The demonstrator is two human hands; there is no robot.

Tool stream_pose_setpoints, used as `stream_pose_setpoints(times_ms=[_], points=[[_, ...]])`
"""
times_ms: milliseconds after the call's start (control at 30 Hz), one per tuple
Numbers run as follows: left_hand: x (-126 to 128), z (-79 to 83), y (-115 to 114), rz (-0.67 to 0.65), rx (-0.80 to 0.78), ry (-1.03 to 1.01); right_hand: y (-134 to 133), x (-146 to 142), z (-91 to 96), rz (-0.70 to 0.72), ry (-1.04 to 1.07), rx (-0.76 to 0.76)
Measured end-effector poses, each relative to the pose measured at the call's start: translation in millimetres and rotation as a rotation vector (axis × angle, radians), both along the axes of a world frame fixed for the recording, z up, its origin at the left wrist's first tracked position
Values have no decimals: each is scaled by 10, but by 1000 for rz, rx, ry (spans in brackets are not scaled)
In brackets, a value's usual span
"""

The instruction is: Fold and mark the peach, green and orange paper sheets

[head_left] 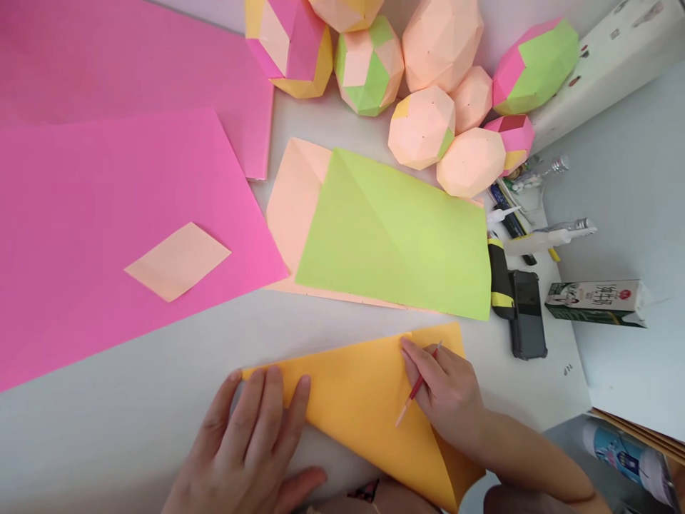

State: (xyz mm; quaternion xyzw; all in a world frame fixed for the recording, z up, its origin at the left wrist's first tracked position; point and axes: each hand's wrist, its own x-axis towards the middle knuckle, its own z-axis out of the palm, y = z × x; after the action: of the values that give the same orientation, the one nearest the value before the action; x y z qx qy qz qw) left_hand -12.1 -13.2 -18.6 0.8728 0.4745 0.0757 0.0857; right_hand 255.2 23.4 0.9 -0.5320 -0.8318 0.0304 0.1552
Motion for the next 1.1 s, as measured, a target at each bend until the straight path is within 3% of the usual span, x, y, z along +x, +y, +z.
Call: stream_pose_setpoints(times_ms=[500,733,933,1100], points=[[15,16,14,-4,7,23,-9,-15,15,-29,-64,36],[-84,-43,78,-168,165,112,-12,-13,16,-28,-53,16],[2,12,30,-29,27,43,-18,-2,0,-19,-28,10],[17,29,25,-26,11,29,-31,0,-11,-19,-51,21]])
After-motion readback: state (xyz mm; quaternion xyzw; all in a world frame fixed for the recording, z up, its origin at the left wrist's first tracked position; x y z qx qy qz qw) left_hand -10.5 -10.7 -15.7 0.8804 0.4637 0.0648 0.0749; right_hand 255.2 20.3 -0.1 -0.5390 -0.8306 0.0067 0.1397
